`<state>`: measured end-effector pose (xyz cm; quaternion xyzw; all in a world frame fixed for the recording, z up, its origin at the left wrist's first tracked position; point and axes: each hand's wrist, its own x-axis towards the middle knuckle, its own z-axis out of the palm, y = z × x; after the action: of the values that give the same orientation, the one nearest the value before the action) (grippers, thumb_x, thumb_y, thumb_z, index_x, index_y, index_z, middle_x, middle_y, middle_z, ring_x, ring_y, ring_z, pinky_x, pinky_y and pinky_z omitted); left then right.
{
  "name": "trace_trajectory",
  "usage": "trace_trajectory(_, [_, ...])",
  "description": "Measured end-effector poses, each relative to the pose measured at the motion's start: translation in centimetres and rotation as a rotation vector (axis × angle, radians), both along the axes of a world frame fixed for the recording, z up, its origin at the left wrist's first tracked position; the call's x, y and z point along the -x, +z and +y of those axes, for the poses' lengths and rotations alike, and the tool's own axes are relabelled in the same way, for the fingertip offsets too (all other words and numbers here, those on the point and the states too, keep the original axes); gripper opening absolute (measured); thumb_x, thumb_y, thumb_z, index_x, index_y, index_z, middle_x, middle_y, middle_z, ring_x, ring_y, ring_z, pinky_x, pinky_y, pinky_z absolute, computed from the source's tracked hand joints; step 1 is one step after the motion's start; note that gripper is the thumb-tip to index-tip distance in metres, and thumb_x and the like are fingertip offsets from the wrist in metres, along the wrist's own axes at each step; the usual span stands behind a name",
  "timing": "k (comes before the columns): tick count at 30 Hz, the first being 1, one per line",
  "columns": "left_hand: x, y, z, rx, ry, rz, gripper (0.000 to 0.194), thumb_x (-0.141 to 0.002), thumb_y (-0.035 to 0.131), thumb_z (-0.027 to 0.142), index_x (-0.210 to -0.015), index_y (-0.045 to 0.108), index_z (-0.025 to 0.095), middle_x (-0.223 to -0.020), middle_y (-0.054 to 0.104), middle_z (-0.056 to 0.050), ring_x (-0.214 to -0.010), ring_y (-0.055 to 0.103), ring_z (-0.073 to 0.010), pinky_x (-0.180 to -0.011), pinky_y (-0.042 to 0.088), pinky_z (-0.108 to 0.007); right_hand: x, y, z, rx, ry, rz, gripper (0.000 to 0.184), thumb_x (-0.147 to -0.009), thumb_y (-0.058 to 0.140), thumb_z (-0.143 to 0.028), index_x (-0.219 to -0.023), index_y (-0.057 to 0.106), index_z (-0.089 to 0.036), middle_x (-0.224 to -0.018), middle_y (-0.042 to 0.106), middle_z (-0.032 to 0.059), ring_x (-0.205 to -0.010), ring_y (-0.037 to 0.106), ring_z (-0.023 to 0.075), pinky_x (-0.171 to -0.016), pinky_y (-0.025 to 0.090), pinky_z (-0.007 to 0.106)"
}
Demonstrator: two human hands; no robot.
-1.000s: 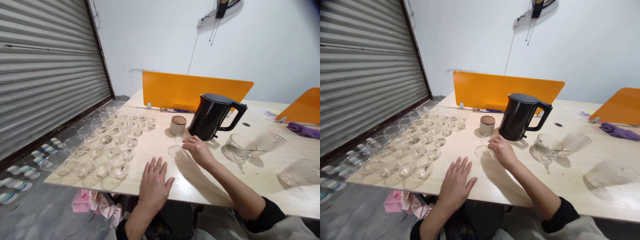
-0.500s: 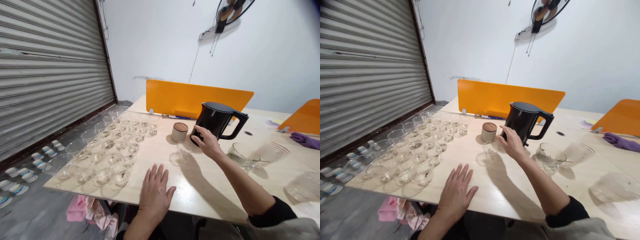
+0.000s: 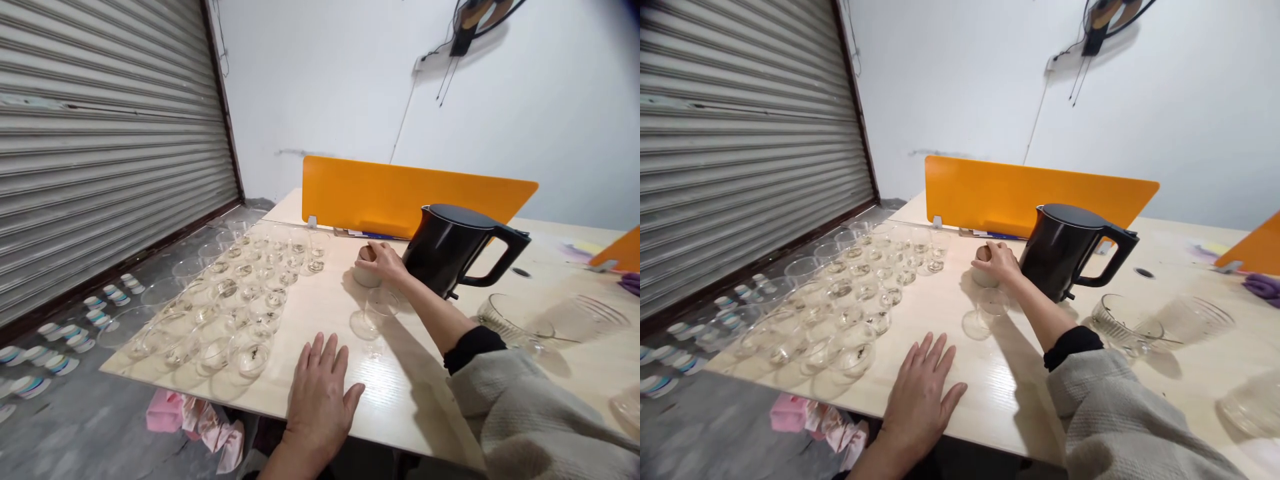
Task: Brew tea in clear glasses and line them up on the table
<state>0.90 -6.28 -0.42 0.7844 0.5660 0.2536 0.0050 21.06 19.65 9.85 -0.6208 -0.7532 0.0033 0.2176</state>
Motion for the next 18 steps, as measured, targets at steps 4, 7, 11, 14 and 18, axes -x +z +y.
trace_trajectory(4, [0.1, 0.1, -0.1, 0.031, -0.004, 0.0, 0.055, -0.099, 0.054, 0.053, -0.144, 0.06, 0.02, -0.159, 0.05, -0.011, -0.15, 0.04, -0.0378, -0.122, 0.036, -0.058, -0.1, 1.4, -0.5, -0.088, -0.023, 0.061, 0.076, -0.083, 0.072, -0.058, -0.144, 0.058, -0.017, -0.132, 0.06, 0.02, -0.123, 0.059, 0.0364, -0.104, 0.047, 0.047])
trace_trajectory(7, [0.1, 0.2, -0.1, 0.042, -0.004, -0.001, 0.055, -0.099, 0.054, 0.053, -0.143, 0.06, 0.02, -0.159, 0.05, -0.011, -0.15, 0.04, -0.0376, -0.122, 0.036, -0.057, -0.3, 3.9, -2.8, -0.229, 0.001, 0.11, 0.075, -0.081, 0.071, -0.061, -0.142, 0.06, -0.019, -0.128, 0.061, 0.018, -0.118, 0.061, 0.0371, -0.1, 0.049, 0.048])
trace_trajectory(11, [0.1, 0.3, -0.2, 0.029, -0.003, -0.016, 0.057, -0.099, 0.056, 0.054, -0.144, 0.059, 0.02, -0.158, 0.051, -0.011, -0.15, 0.041, -0.0373, -0.122, 0.036, -0.057, -1.0, 8.0, -9.4, -0.404, 0.064, 0.102, 0.071, -0.082, 0.071, -0.062, -0.141, 0.06, -0.024, -0.13, 0.061, 0.0153, -0.116, 0.062, 0.0372, -0.097, 0.051, 0.049])
trace_trajectory(14, [0.4, 0.3, -0.3, -0.008, -0.023, -0.039, 0.063, -0.101, 0.051, 0.057, -0.151, 0.051, 0.019, -0.161, 0.047, -0.01, -0.151, 0.039, -0.0361, -0.123, 0.036, -0.057, -1.8, 9.5, -15.4, -0.389, 0.15, 0.074, 0.068, -0.085, 0.071, -0.059, -0.144, 0.058, -0.027, -0.132, 0.061, 0.0131, -0.119, 0.062, 0.0366, -0.1, 0.051, 0.049])
trace_trajectory(18, [0.6, 0.7, -0.6, -0.08, -0.091, -0.12, 0.078, -0.1, 0.051, 0.062, -0.159, 0.036, 0.013, -0.164, 0.041, -0.016, -0.156, 0.031, -0.0343, -0.124, 0.036, -0.055, -2.7, 7.3, -21.8, -0.239, 0.281, 0.062, 0.065, -0.087, 0.07, -0.055, -0.146, 0.056, -0.03, -0.134, 0.062, 0.0128, -0.118, 0.064, 0.037, -0.096, 0.056, 0.048])
